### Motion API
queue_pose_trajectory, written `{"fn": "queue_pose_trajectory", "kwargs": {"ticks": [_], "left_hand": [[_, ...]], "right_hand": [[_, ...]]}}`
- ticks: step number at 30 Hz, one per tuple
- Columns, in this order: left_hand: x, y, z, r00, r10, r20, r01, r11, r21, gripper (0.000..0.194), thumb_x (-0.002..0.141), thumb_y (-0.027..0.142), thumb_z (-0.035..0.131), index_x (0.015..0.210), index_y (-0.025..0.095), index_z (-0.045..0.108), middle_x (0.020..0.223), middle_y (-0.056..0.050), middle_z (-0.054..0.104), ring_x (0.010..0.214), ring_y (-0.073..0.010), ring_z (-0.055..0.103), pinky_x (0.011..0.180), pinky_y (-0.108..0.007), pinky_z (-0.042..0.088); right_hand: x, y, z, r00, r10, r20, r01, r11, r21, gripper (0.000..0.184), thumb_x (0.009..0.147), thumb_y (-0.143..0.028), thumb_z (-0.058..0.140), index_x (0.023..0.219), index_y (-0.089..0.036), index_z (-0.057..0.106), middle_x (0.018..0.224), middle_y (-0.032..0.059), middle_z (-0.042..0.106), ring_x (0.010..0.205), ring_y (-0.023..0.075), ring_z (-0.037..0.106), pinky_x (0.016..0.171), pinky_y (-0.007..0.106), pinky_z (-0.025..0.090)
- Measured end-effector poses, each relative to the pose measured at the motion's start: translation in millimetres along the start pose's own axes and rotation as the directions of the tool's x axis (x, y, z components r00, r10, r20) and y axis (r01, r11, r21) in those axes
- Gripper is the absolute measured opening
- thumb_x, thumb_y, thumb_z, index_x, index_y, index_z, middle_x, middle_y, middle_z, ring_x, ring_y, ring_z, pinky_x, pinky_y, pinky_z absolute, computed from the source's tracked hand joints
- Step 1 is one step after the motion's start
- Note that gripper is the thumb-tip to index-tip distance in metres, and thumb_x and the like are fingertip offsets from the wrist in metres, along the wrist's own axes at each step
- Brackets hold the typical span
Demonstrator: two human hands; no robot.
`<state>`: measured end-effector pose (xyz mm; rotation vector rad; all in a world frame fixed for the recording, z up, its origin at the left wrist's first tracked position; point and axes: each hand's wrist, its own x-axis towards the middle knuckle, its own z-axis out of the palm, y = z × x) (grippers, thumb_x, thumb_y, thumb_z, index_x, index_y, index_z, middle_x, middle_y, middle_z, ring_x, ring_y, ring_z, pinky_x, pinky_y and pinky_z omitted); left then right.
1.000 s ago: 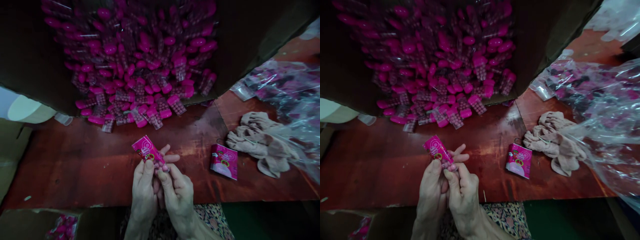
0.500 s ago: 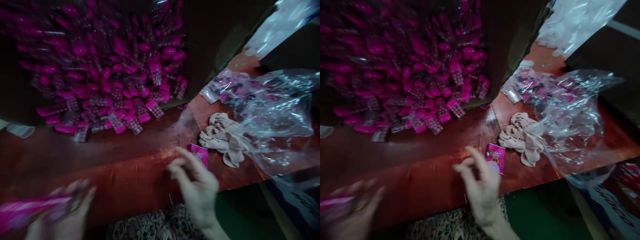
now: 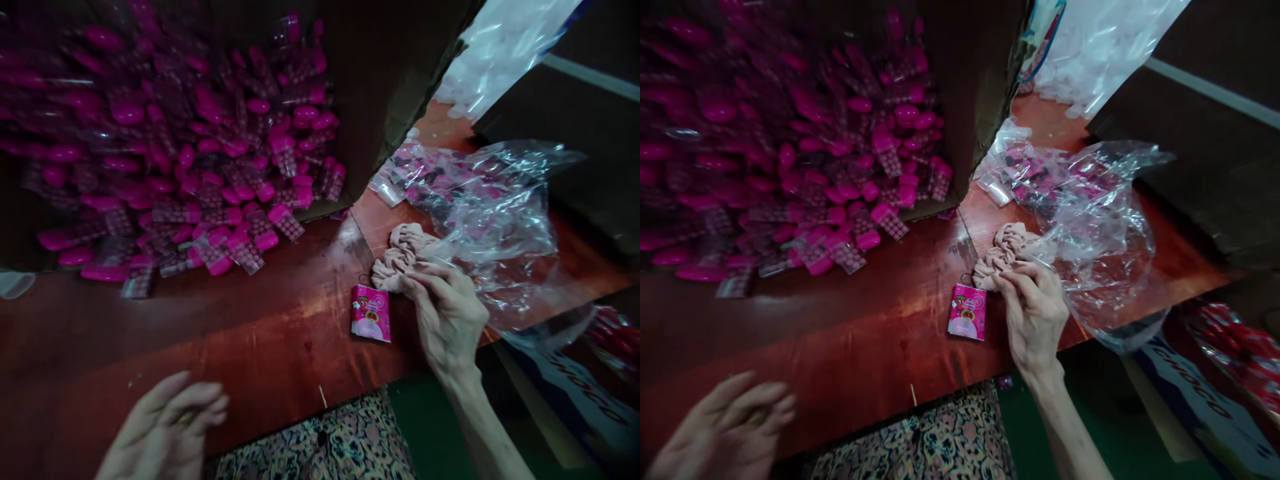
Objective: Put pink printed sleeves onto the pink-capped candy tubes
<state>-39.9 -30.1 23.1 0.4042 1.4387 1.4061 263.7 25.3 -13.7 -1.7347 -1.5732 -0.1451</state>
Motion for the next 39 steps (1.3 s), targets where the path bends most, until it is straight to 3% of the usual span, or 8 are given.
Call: {"fn": "queue_pose_trajectory", "kwargs": {"ticks": [3, 5, 7, 11, 15, 31, 35, 39], "left_hand": [[-18.9, -10.9, 40.0, 0.988, -0.047, 0.15, 0.019, 0.983, 0.183, 0.02, 0.066, 0.029, 0.072, 0.083, 0.02, 0.07, 0.078, -0.006, 0.073, 0.07, -0.0183, 0.067, 0.064, -0.025, 0.054], [-19.8, -19.7, 67.5, 0.955, -0.074, 0.288, -0.012, 0.958, 0.286, 0.017, 0.069, 0.028, 0.07, 0.083, 0.018, 0.071, 0.081, -0.007, 0.073, 0.074, -0.018, 0.067, 0.068, -0.023, 0.053], [-16.8, -28.5, 90.5, 0.914, -0.108, 0.392, -0.046, 0.931, 0.363, 0.015, 0.075, 0.028, 0.065, 0.085, 0.018, 0.071, 0.087, -0.008, 0.073, 0.081, -0.0188, 0.066, 0.073, -0.025, 0.052], [-12.4, -47.0, 116.5, 0.829, -0.119, 0.547, -0.157, 0.889, 0.43, 0.018, 0.081, 0.026, 0.056, 0.091, 0.018, 0.069, 0.095, -0.007, 0.071, 0.089, -0.0201, 0.064, 0.077, -0.027, 0.049], [-10.2, -61.1, 121.5, 0.82, -0.122, 0.559, -0.163, 0.887, 0.432, 0.019, 0.082, 0.025, 0.054, 0.094, 0.018, 0.068, 0.097, -0.007, 0.07, 0.089, -0.0204, 0.064, 0.079, -0.03, 0.048], [-4.2, -71.7, 116.5, 0.85, -0.093, 0.519, -0.104, 0.935, 0.338, 0.016, 0.08, 0.026, 0.057, 0.086, 0.016, 0.067, 0.089, -0.007, 0.071, 0.076, -0.0162, 0.064, 0.07, -0.027, 0.049], [-11.1, -66.3, 119.3, 0.896, 0.029, 0.443, -0.215, 0.902, 0.375, 0.017, 0.077, 0.031, 0.061, 0.079, 0.016, 0.067, 0.076, -0.004, 0.067, 0.066, -0.0133, 0.059, 0.062, -0.023, 0.047], [-16.8, -60.4, 128.8, 0.843, -0.1, 0.529, -0.111, 0.929, 0.353, 0.027, 0.072, 0.037, 0.065, 0.087, 0.014, 0.067, 0.073, -0.004, 0.066, 0.064, -0.0141, 0.057, 0.058, -0.023, 0.046]], "right_hand": [[-16.0, -17.4, -11.9, 0.989, 0.064, 0.132, -0.071, 0.996, 0.051, 0.021, 0.083, -0.035, 0.059, 0.091, -0.018, 0.066, 0.088, 0.0072, 0.06, 0.083, 0.0212, 0.059, 0.073, 0.036, 0.051], [-27.2, -24.7, -15.9, 0.949, 0.137, 0.283, -0.158, 0.986, 0.052, 0.026, 0.084, -0.04, 0.056, 0.093, -0.017, 0.064, 0.086, 0.0068, 0.059, 0.073, 0.0188, 0.059, 0.063, 0.033, 0.052], [-35.4, -27.8, -16.3, 0.926, 0.172, 0.337, -0.192, 0.981, 0.027, 0.035, 0.084, -0.044, 0.054, 0.104, -0.016, 0.061, 0.091, 0.0089, 0.059, 0.075, 0.0205, 0.059, 0.063, 0.034, 0.053], [-40.7, -27.1, -13.6, 0.949, -0.027, 0.314, 0.011, 0.999, 0.052, 0.045, 0.083, -0.039, 0.057, 0.122, -0.017, 0.052, 0.11, 0.0143, 0.053, 0.1, 0.0276, 0.052, 0.08, 0.044, 0.05], [-40.7, -24.0, -11.4, 0.927, -0.18, 0.33, 0.135, 0.979, 0.153, 0.022, 0.086, -0.02, 0.055, 0.106, -0.02, 0.063, 0.096, 0.0092, 0.06, 0.088, 0.0219, 0.054, 0.074, 0.038, 0.051], [-43.3, -13.3, -9.4, 0.95, -0.107, 0.294, 0.004, 0.944, 0.33, 0.026, 0.085, -0.012, 0.054, 0.105, -0.024, 0.065, 0.095, 0.0066, 0.06, 0.088, 0.0196, 0.057, 0.074, 0.035, 0.051], [-44.1, -15.6, -9.0, 0.985, -0.028, 0.173, -0.028, 0.95, 0.31, 0.025, 0.085, -0.009, 0.053, 0.102, -0.023, 0.065, 0.089, 0.0055, 0.06, 0.08, 0.0177, 0.059, 0.072, 0.033, 0.051], [-43.4, -35.1, -9.3, 0.983, -0.176, 0.049, 0.157, 0.951, 0.267, 0.033, 0.082, -0.002, 0.052, 0.107, -0.02, 0.062, 0.087, 0.0078, 0.059, 0.078, 0.018, 0.056, 0.067, 0.032, 0.049]]}}
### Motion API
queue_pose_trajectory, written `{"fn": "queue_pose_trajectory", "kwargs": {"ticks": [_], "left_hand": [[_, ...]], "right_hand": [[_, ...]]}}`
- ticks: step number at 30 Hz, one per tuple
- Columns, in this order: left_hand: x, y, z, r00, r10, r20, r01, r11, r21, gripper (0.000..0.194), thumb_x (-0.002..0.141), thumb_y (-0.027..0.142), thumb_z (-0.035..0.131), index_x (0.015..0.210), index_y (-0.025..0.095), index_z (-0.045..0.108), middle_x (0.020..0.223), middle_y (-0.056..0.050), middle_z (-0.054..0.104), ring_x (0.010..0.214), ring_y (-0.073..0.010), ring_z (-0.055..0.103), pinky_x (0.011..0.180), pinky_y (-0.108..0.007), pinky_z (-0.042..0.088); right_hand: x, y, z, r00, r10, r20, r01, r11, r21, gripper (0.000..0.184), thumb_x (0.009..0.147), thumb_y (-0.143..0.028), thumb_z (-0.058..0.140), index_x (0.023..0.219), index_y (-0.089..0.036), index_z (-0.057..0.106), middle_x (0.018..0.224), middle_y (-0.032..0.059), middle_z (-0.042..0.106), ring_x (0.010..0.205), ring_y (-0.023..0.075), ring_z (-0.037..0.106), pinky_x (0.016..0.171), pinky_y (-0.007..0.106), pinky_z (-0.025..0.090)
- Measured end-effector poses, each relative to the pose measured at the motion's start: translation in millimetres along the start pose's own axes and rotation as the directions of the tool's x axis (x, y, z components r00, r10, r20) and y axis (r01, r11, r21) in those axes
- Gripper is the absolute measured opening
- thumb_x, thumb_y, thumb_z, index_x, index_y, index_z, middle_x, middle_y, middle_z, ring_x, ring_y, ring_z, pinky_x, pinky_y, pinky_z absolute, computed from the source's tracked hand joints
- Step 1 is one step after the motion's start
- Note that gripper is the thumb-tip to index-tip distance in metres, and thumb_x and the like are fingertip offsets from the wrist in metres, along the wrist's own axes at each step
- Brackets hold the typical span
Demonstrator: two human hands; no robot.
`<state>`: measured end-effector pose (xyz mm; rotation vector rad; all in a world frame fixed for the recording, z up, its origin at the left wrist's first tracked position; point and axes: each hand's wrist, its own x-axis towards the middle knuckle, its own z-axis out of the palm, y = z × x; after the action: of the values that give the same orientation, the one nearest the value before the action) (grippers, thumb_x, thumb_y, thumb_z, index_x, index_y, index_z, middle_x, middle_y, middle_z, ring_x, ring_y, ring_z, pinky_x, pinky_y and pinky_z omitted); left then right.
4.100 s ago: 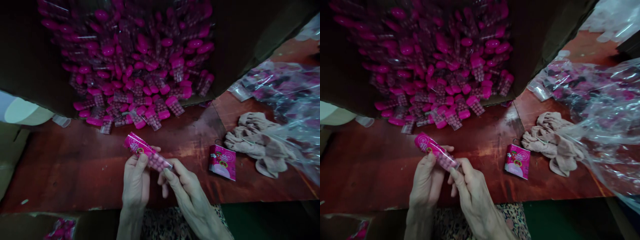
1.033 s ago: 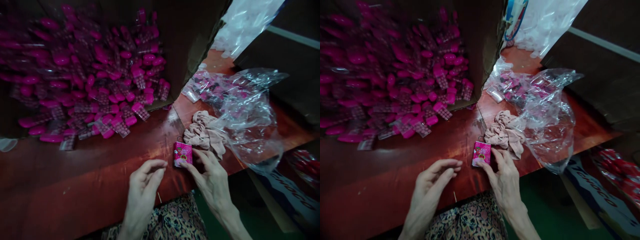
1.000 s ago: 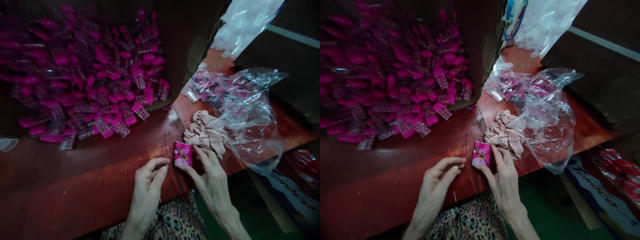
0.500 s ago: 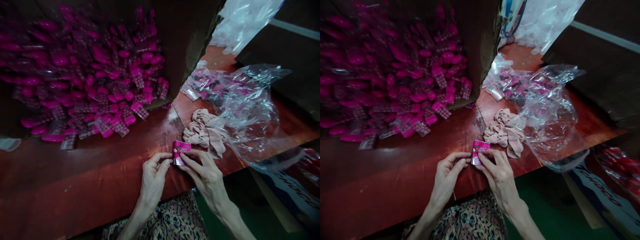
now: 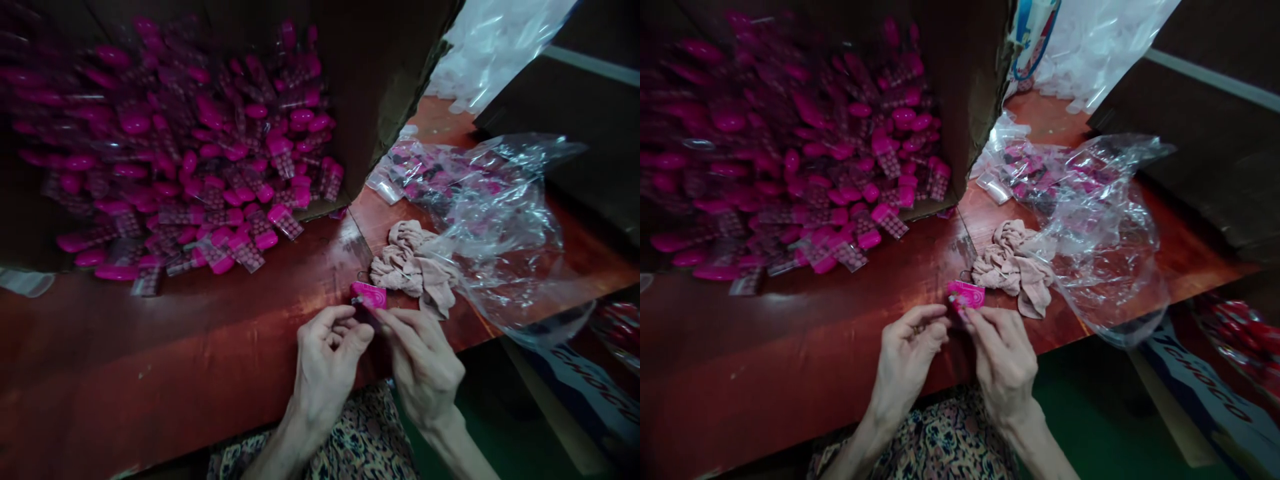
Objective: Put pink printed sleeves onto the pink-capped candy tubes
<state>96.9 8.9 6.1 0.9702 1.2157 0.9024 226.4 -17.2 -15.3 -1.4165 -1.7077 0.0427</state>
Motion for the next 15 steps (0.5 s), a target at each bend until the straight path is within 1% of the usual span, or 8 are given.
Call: {"fn": "queue_pose_trajectory", "kwargs": {"ticks": [3, 6, 8, 9, 10, 12, 13, 15], "left_hand": [[3.9, 0.9, -1.9, 0.997, -0.04, 0.066, 0.045, 0.995, -0.085, 0.018, 0.077, 0.029, 0.06, 0.081, 0.013, 0.067, 0.07, -0.003, 0.064, 0.065, -0.0131, 0.055, 0.062, -0.023, 0.045], [5.6, -0.3, -13.6, 0.994, -0.072, 0.084, 0.085, 0.983, -0.161, 0.019, 0.08, 0.025, 0.052, 0.079, 0.014, 0.068, 0.067, -0.002, 0.063, 0.059, -0.0117, 0.052, 0.059, -0.023, 0.044], [3.5, 1.0, -22.2, 0.988, -0.096, 0.121, 0.113, 0.984, -0.136, 0.017, 0.079, 0.024, 0.053, 0.077, 0.014, 0.067, 0.064, -0.001, 0.061, 0.055, -0.011, 0.051, 0.056, -0.023, 0.043], [1.9, 2.2, -25.6, 0.983, -0.102, 0.153, 0.118, 0.987, -0.106, 0.016, 0.079, 0.023, 0.054, 0.075, 0.014, 0.067, 0.063, -0.001, 0.06, 0.055, -0.011, 0.051, 0.056, -0.023, 0.043], [0.1, 3.4, -28.1, 0.976, -0.102, 0.192, 0.119, 0.99, -0.08, 0.015, 0.078, 0.022, 0.055, 0.074, 0.014, 0.067, 0.062, -0.001, 0.06, 0.056, -0.011, 0.051, 0.057, -0.023, 0.043], [-2.6, 4.5, -30.2, 0.969, -0.097, 0.226, 0.12, 0.989, -0.091, 0.013, 0.077, 0.022, 0.056, 0.076, 0.014, 0.066, 0.062, -0.001, 0.059, 0.057, -0.011, 0.051, 0.058, -0.023, 0.042], [-3.2, 3.9, -29.8, 0.975, -0.093, 0.202, 0.121, 0.983, -0.134, 0.012, 0.077, 0.024, 0.057, 0.078, 0.015, 0.065, 0.061, 0.0, 0.059, 0.056, -0.0108, 0.051, 0.057, -0.023, 0.042], [-2.9, 0.6, -26.8, 0.991, -0.103, 0.084, 0.122, 0.956, -0.266, 0.016, 0.078, 0.031, 0.059, 0.076, 0.015, 0.062, 0.059, 0.001, 0.057, 0.051, -0.0097, 0.05, 0.051, -0.021, 0.04]], "right_hand": [[4.8, -15.3, 0.6, 0.99, -0.1, 0.096, 0.094, 0.993, 0.067, 0.027, 0.081, -0.003, 0.053, 0.103, -0.016, 0.063, 0.085, 0.0096, 0.059, 0.078, 0.0193, 0.055, 0.066, 0.033, 0.05], [12.3, -20.4, -3.6, 0.989, -0.039, 0.143, 0.032, 0.998, 0.051, 0.025, 0.086, -0.016, 0.051, 0.109, -0.015, 0.06, 0.094, 0.012, 0.058, 0.088, 0.0219, 0.055, 0.073, 0.036, 0.049], [19.9, -19.2, -4.9, 0.992, 0.009, 0.129, -0.006, 1.0, -0.021, 0.032, 0.088, -0.027, 0.049, 0.116, -0.012, 0.055, 0.105, 0.0155, 0.055, 0.097, 0.0251, 0.053, 0.079, 0.039, 0.048], [24.3, -18.3, -4.0, 0.989, 0.023, 0.149, -0.018, 0.999, -0.035, 0.033, 0.088, -0.03, 0.049, 0.114, -0.011, 0.055, 0.105, 0.0156, 0.056, 0.096, 0.0249, 0.054, 0.079, 0.038, 0.048], [28.8, -17.7, -1.9, 0.981, 0.036, 0.189, -0.031, 0.999, -0.027, 0.029, 0.088, -0.031, 0.049, 0.107, -0.012, 0.057, 0.098, 0.0136, 0.059, 0.089, 0.0227, 0.057, 0.074, 0.035, 0.049], [36.6, -18.0, 5.3, 0.964, 0.072, 0.257, -0.081, 0.997, 0.022, 0.016, 0.089, -0.028, 0.049, 0.085, -0.015, 0.058, 0.072, 0.0038, 0.06, 0.063, 0.0145, 0.058, 0.056, 0.024, 0.047], [39.3, -19.1, 9.6, 0.96, 0.099, 0.262, -0.112, 0.993, 0.035, 0.017, 0.089, -0.026, 0.049, 0.075, -0.017, 0.055, 0.061, -0.0011, 0.056, 0.051, 0.0109, 0.053, 0.048, 0.021, 0.043], [41.8, -23.3, 18.1, 0.971, 0.147, 0.188, -0.155, 0.988, 0.024, 0.023, 0.089, -0.024, 0.05, 0.067, -0.018, 0.05, 0.051, -0.0053, 0.049, 0.04, 0.0077, 0.046, 0.042, 0.019, 0.038]]}}
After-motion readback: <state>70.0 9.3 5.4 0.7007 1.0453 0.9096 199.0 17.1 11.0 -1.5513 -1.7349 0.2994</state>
